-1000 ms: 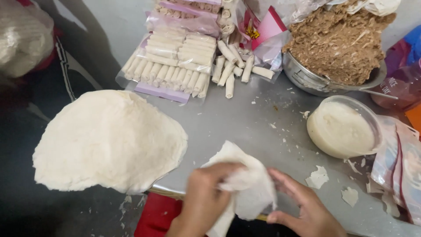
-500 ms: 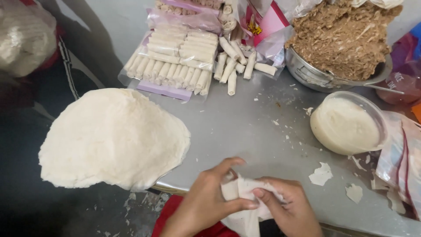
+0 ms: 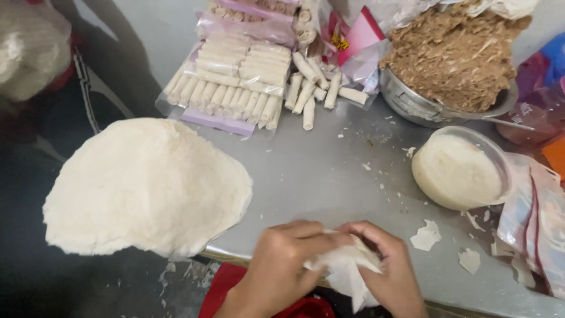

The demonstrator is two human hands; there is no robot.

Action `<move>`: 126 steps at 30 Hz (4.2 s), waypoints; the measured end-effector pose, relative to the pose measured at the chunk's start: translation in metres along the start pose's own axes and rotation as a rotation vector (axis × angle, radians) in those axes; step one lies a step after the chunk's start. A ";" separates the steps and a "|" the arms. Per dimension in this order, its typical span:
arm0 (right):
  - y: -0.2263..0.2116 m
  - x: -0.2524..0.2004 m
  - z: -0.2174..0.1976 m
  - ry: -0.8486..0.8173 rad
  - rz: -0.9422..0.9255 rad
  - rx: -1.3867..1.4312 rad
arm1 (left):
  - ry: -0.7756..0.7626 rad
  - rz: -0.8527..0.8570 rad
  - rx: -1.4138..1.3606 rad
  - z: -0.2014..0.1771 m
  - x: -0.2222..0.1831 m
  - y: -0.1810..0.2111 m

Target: Rolling thin dough sheets with meat filling into cylinders on a production table

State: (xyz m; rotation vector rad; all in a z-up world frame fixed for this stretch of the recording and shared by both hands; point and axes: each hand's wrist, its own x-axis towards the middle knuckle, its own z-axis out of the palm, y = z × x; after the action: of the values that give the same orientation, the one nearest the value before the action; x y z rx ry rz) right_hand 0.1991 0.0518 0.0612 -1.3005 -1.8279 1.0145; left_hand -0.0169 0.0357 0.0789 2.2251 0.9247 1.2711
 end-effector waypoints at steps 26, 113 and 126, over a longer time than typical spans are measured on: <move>-0.015 0.083 -0.042 0.089 0.028 -0.219 | 0.525 -0.443 0.932 -0.135 -0.058 -0.038; 0.026 0.076 -0.092 -0.696 0.101 -0.626 | -0.066 -0.154 -0.036 0.033 -0.027 -0.032; -0.015 0.068 -0.098 -0.681 0.362 -0.884 | -0.110 -0.305 0.211 0.045 -0.050 -0.046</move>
State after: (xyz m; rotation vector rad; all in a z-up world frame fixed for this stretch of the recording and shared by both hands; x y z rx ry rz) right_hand 0.2568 0.1346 0.1264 -2.0175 -2.8225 0.9149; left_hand -0.0114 0.0301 -0.0022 2.1743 1.3467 0.9411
